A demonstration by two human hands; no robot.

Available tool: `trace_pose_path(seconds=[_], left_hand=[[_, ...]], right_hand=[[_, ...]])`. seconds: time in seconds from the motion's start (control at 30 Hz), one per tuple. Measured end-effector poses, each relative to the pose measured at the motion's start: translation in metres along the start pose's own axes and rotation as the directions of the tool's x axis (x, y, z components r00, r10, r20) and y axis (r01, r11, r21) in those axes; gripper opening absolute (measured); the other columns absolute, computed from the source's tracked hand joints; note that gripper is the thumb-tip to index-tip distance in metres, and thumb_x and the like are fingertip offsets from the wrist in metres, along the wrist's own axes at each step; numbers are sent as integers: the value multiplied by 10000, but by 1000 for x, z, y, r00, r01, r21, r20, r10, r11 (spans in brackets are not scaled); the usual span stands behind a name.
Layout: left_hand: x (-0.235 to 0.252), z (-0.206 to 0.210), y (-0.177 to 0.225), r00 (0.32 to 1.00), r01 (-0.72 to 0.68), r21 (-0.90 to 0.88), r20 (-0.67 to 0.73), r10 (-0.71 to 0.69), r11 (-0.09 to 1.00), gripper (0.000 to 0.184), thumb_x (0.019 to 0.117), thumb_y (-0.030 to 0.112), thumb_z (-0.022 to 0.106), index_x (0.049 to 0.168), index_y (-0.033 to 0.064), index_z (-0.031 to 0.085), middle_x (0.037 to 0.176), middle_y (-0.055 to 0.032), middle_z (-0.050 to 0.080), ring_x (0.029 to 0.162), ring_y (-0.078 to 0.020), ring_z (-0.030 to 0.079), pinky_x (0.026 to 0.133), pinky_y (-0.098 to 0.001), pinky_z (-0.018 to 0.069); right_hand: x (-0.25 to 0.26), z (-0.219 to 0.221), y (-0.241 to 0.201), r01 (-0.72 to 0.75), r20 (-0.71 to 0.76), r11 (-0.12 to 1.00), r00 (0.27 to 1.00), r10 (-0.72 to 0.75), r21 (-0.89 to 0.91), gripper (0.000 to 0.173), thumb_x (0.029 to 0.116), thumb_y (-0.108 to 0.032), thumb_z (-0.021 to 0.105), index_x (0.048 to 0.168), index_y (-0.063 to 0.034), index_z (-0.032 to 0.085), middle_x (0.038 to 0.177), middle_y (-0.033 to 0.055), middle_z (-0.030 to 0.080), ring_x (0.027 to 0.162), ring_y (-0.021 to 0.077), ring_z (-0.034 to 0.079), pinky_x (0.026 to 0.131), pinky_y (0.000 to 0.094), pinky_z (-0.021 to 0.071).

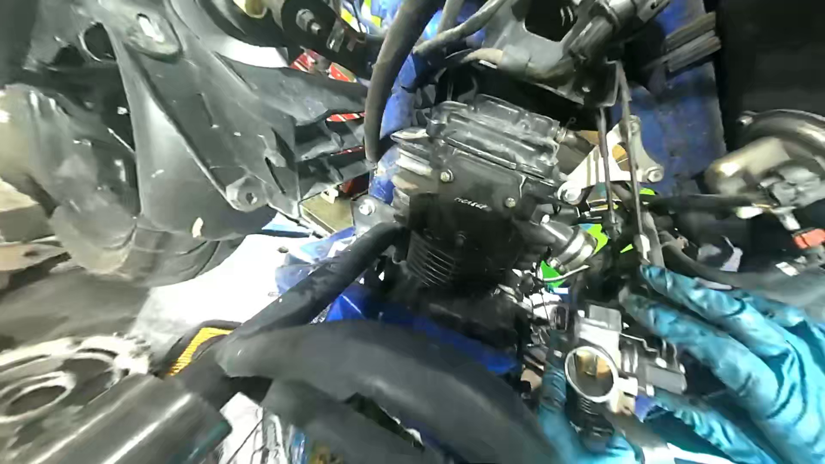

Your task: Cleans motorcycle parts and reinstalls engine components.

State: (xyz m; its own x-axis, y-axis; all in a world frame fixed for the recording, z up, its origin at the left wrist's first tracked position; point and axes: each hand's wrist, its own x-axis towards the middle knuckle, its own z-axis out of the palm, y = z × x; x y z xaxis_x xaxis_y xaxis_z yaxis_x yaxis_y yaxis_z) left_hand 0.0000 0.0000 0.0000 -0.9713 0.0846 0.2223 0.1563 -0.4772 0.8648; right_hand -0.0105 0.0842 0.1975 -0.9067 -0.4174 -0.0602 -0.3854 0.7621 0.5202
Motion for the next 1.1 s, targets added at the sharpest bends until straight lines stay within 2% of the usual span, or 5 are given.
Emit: trace_pose_path(seconds=[0.2, 0.37, 0.53, 0.77, 1.1], left_hand=[[-22, -21, 19, 998, 17, 211, 52, -29, 977, 527, 771, 180, 799, 1074, -214, 623, 924, -259, 731, 856, -253, 744, 819, -366, 597], [-19, -55, 45, 894, 215, 350, 304, -328, 912, 704, 797, 174, 776, 1351, -180, 524, 1169, -296, 686, 1062, -372, 692, 947, -499, 542], [6, -101, 51, 519, 236, 441, 697, -495, 866, 569, 827, 95, 774, 1312, -125, 571, 1189, -207, 674, 1092, -197, 644, 974, -337, 506], [-30, -126, 42, 60, 418, 396, 886, -459, 818, 146, 949, 116, 599, 1066, 91, 683, 867, 135, 696, 748, 62, 633, 706, -150, 547], [-131, -208, 12, 692, 39, 332, 671, -265, 942, 1058, 867, 817, 494, 1599, 85, 280, 1559, -101, 466, 1269, -196, 605, 1022, -381, 549]], right_hand=[[-59, 54, -42, -246, -135, 802, 918, 373, 544, 884, 960, -453, 678, 1564, 68, 296, 1549, 279, 438, 1449, 252, 451, 1215, 409, 335], [-84, 89, -88, -171, -213, 558, 803, 556, 812, 732, 942, -323, 740, 1570, -165, 399, 1568, -7, 489, 1431, 51, 438, 1221, 315, 362], [-116, 98, -134, -265, -214, 572, 742, 635, 776, 746, 878, -514, 769, 1534, -366, 445, 1566, -36, 490, 1448, 151, 442, 1197, 413, 391], [-134, 116, -213, -25, -116, 169, 626, 771, 985, 407, 945, -420, 709, 1267, -177, 659, 1210, -30, 712, 1135, 52, 658, 981, 274, 569], [-144, 144, -297, 11, 538, -629, 508, 673, 777, 376, 986, -415, 590, 1130, -75, 663, 913, -43, 705, 831, 49, 684, 762, 257, 598]])
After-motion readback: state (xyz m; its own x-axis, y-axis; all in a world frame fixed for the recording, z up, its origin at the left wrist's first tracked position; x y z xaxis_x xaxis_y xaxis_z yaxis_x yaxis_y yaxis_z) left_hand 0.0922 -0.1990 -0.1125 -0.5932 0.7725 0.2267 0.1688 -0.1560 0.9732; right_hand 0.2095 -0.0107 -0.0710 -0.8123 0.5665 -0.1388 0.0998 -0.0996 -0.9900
